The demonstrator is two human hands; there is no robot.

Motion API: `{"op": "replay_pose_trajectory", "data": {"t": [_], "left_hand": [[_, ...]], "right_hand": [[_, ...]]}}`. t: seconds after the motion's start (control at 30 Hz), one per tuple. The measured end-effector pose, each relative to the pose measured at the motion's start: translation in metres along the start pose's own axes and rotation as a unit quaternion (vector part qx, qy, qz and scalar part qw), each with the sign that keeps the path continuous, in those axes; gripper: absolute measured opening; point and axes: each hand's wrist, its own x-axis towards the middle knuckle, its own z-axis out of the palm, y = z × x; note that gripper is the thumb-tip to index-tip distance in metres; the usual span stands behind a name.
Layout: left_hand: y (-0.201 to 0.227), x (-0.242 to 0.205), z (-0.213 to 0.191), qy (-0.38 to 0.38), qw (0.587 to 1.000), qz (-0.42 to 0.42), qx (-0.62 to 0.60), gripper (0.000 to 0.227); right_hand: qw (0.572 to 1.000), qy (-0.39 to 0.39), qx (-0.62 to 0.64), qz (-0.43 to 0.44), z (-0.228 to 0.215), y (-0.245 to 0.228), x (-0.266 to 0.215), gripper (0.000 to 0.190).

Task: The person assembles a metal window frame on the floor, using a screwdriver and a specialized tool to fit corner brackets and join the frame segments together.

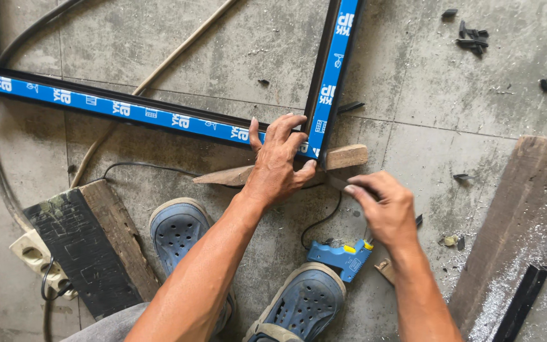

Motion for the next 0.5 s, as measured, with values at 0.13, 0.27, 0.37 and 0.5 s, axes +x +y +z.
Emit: {"op": "replay_pose_trajectory", "data": {"t": [0.13, 0.27, 0.37, 0.5], "left_hand": [[-0.001, 0.001, 0.001, 0.003, 1.0, 0.003, -0.003, 0.044], [-0.001, 0.002, 0.001, 0.006, 1.0, 0.004, -0.008, 0.045], [-0.001, 0.001, 0.001, 0.004, 1.0, 0.003, -0.004, 0.046], [-0.001, 0.001, 0.002, 0.006, 1.0, 0.005, -0.01, 0.045]], "right_hand": [[0.941, 0.072, 0.274, 0.187, -0.002, -0.022, 0.008, 0.021], [0.936, 0.099, 0.293, 0.169, 0.018, -0.028, 0.013, 0.023], [0.96, 0.115, 0.218, 0.135, 0.022, -0.026, 0.008, 0.016], [0.981, 0.119, 0.12, 0.092, 0.023, -0.023, 0.007, 0.014]]}}
